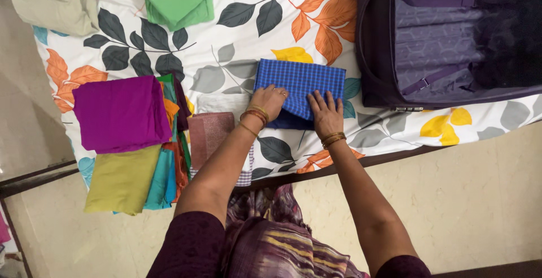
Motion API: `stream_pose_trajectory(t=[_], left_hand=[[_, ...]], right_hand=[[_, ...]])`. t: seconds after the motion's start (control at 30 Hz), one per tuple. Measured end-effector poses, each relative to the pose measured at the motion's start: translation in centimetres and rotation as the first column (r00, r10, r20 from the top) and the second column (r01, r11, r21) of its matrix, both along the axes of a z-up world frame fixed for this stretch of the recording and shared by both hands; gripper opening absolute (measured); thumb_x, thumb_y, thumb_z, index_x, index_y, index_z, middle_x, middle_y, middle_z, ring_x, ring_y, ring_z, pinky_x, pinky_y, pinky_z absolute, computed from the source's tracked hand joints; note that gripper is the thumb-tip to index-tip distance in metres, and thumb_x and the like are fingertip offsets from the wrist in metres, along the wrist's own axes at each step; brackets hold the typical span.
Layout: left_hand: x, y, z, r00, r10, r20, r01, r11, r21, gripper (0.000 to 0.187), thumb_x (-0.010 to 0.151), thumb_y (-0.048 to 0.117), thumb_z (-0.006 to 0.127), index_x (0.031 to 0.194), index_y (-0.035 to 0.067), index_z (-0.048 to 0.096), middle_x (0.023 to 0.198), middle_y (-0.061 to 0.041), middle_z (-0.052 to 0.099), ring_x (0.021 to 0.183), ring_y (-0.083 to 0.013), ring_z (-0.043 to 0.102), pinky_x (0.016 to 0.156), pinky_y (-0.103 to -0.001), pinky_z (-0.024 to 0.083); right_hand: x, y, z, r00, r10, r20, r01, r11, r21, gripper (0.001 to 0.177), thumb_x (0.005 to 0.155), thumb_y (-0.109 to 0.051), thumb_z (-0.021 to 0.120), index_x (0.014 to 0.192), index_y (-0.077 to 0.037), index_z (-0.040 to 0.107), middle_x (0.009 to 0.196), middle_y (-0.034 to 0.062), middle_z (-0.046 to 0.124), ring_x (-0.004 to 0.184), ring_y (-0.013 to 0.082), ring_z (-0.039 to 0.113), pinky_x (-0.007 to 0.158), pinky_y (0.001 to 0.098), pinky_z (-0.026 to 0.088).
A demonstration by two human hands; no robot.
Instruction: The person picks up folded pieces of fabric from a bed and places them onto a shelf in a closet.
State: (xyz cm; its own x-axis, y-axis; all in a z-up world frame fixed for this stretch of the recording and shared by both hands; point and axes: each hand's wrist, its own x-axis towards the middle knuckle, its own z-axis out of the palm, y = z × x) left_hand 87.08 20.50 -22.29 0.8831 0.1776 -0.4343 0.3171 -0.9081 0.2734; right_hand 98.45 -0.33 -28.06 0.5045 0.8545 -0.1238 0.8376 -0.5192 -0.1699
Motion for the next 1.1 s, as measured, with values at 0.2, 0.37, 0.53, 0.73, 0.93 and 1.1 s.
stream_pose_trajectory(t=[0.2, 0.37, 0.53, 0.73, 0.93, 1.1], left_hand=[[-1.7, -1.4, -2.0, 0.957, 0.042, 0.286, -0.097, 0.978, 0.184, 0.059, 0.087, 0.008, 0.049, 0.143, 0.021, 0.059, 0.153, -0.005, 0.053, 0.136, -0.0347, 0.051, 0.101, -0.056, 0.042], [-2.0, -0.7, -3.8, 0.936, 0.092, 0.339, -0.144, 0.981, 0.132, 0.043, 0.097, 0.011, 0.048, 0.138, 0.011, 0.061, 0.148, -0.007, 0.057, 0.133, -0.0359, 0.054, 0.108, -0.049, 0.045], [-1.1, 0.2, 1.2, 0.882, 0.035, 0.47, -0.147, 0.968, 0.204, 0.033, 0.095, 0.011, 0.052, 0.124, 0.008, 0.068, 0.136, -0.008, 0.066, 0.126, -0.0357, 0.061, 0.106, -0.047, 0.048], [-1.8, -0.1, 9.5, 0.864, 0.04, 0.502, -0.185, 0.953, 0.241, 0.026, 0.096, 0.011, 0.053, 0.115, 0.01, 0.07, 0.123, -0.007, 0.07, 0.126, -0.0333, 0.062, 0.107, -0.045, 0.049], [-6.9, -0.9, 15.4, 0.815, 0.115, 0.568, -0.28, 0.936, 0.212, 0.036, 0.094, 0.011, 0.05, 0.124, 0.012, 0.069, 0.137, -0.004, 0.065, 0.135, -0.0323, 0.053, 0.111, -0.046, 0.04], [-14.7, -1.4, 19.4, 0.78, 0.279, 0.56, -0.416, 0.9, 0.132, 0.041, 0.095, 0.012, 0.047, 0.131, 0.015, 0.067, 0.143, -0.002, 0.062, 0.141, -0.029, 0.047, 0.118, -0.046, 0.034]], right_hand=[[-0.6, 0.4, 2.2, 1.0, -0.013, 0.019, 0.012, 1.0, 0.006, 0.05, 0.102, -0.017, 0.046, 0.15, -0.026, 0.052, 0.156, 0.0043, 0.051, 0.144, 0.036, 0.044, 0.117, 0.0635, 0.027], [-0.8, 1.1, 5.2, 0.999, -0.02, 0.045, 0.017, 0.998, 0.053, 0.048, 0.101, -0.017, 0.047, 0.147, -0.027, 0.055, 0.152, 0.0032, 0.055, 0.141, 0.0316, 0.048, 0.115, 0.067, 0.027], [-0.7, 1.4, 9.0, 0.993, -0.065, 0.1, 0.051, 0.99, 0.129, 0.045, 0.101, -0.016, 0.05, 0.145, -0.026, 0.057, 0.147, 0.001, 0.059, 0.136, 0.0263, 0.053, 0.111, 0.0752, 0.026], [-1.9, 1.7, 15.2, 0.981, -0.132, 0.143, 0.093, 0.964, 0.25, 0.049, 0.097, -0.012, 0.053, 0.143, -0.028, 0.058, 0.144, -0.0019, 0.06, 0.134, 0.0237, 0.053, 0.107, 0.0777, 0.027], [-6.4, 1.9, 20.6, 0.978, -0.145, 0.152, 0.081, 0.928, 0.365, 0.051, 0.095, -0.008, 0.053, 0.141, -0.029, 0.06, 0.144, -0.0046, 0.061, 0.136, 0.0228, 0.052, 0.109, 0.0743, 0.031], [-12.1, 3.5, 24.6, 0.993, -0.038, 0.111, -0.014, 0.904, 0.428, 0.052, 0.094, -0.005, 0.052, 0.141, -0.027, 0.06, 0.147, -0.0027, 0.059, 0.138, 0.025, 0.052, 0.097, 0.0533, 0.049]])
